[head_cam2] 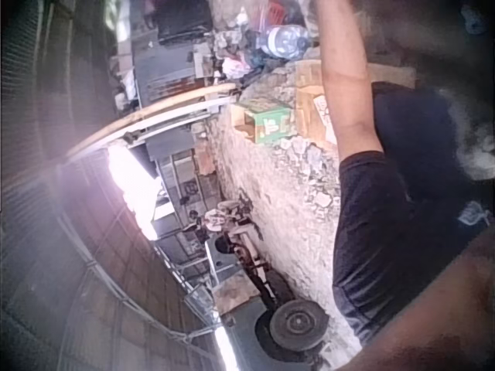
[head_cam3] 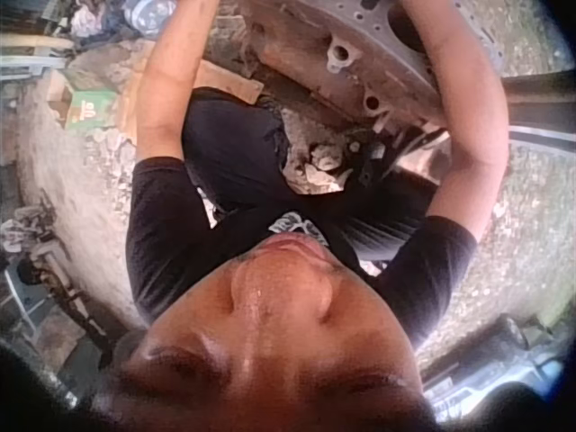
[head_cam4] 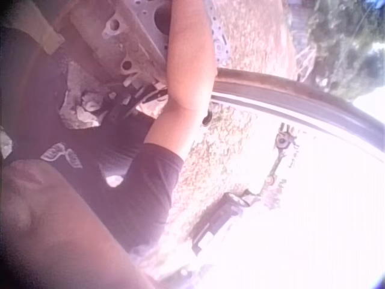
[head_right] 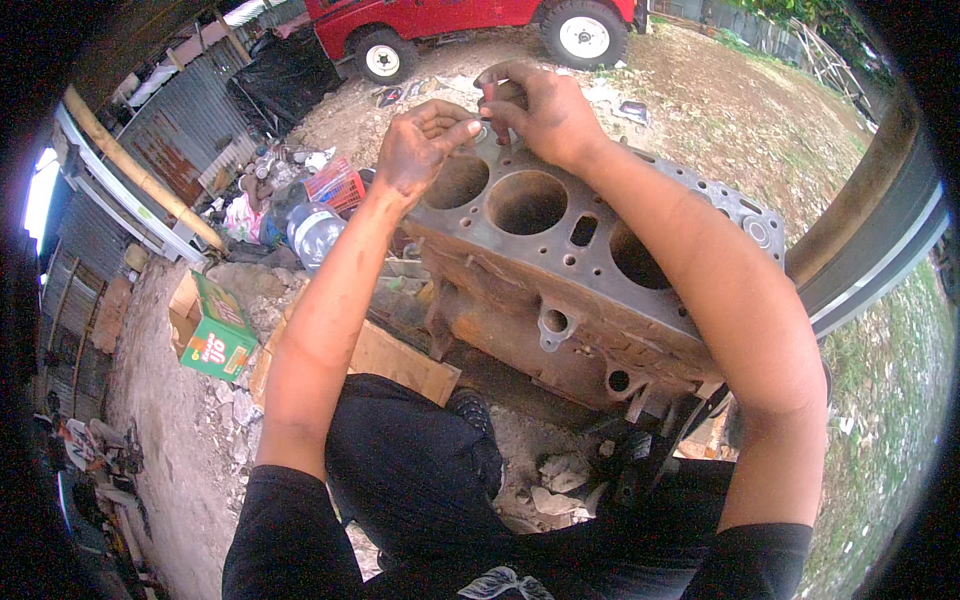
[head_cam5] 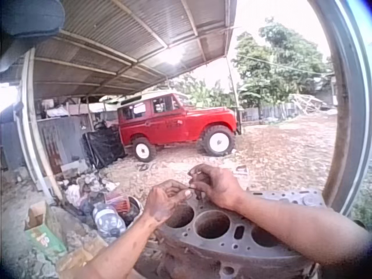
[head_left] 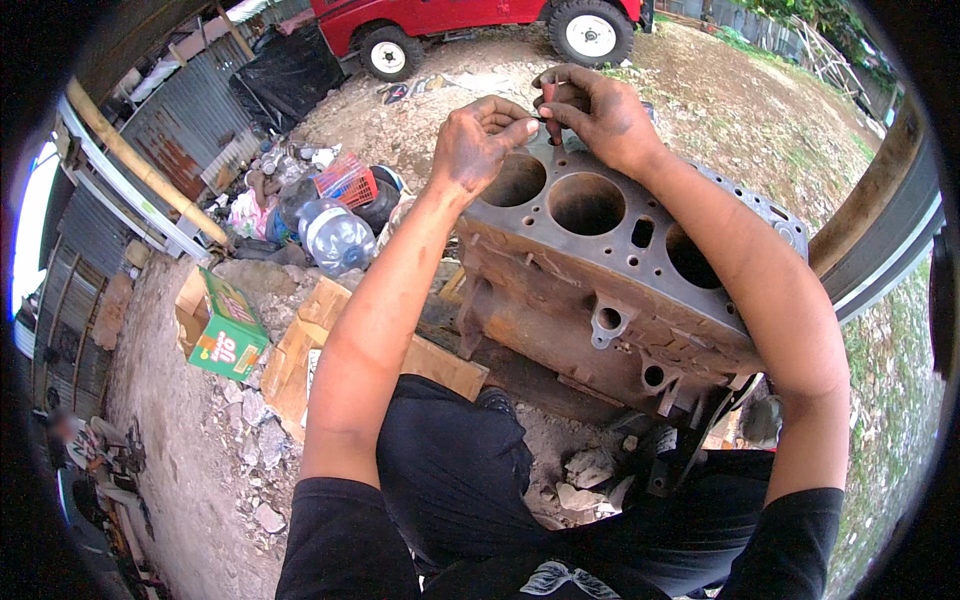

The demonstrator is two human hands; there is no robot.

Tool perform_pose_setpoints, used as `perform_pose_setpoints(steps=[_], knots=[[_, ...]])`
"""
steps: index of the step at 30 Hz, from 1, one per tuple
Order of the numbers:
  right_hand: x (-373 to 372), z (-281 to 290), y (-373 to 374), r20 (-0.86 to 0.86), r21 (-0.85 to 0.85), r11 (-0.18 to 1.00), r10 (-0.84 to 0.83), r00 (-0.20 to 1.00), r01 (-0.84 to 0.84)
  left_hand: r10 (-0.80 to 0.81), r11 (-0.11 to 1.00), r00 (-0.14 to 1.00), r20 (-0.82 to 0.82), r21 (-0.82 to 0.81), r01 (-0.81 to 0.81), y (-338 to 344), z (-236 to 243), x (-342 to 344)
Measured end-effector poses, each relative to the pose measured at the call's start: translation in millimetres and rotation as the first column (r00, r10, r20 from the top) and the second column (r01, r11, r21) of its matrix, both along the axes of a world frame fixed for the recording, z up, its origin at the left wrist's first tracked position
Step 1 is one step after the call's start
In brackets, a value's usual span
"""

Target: The person uses a sanding block to smooth the top surface of a metal engine block. They repeatedly rub the sanding block over the flat areas around the cylinder openings, occasionally adjusting the block's position.

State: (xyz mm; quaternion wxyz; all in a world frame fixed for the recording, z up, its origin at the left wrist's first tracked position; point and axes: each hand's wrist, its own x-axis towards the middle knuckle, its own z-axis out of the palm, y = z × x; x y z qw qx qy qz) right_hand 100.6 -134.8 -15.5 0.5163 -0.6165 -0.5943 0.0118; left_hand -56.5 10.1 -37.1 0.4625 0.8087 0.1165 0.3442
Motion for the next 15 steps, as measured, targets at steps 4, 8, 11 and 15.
perform_pose_setpoints(steps=[4, 8, 11, 15], knots=[[-6.0, 2.1, -5.3, 0.059, -0.065, 0.997, -0.036, 0.998, 0.040, 0.028, 0.999, 1.000, -0.008, 0.018, -0.028, -3.7, 0.4, -1.3], [1.4, 2.0, -4.3, 0.089, -0.106, 0.994, -0.017, 0.996, 0.026, -0.017, 1.000, 1.000, 0.010, -0.017, 0.017, -3.1, -0.6, 0.8], [4.8, 4.5, -4.5, 0.210, -0.162, 0.986, -0.006, 0.978, 0.041, 0.011, 1.000, 1.000, -0.005, -0.005, -0.011, 3.3, -3.7, 0.2], [15.0, -6.4, -4.0, 0.335, -0.126, 0.992, 0.026, 0.942, 0.017, -0.008, 1.000, 0.998, -0.069, -0.002, 0.008, 1.1, -1.5, 1.3]])
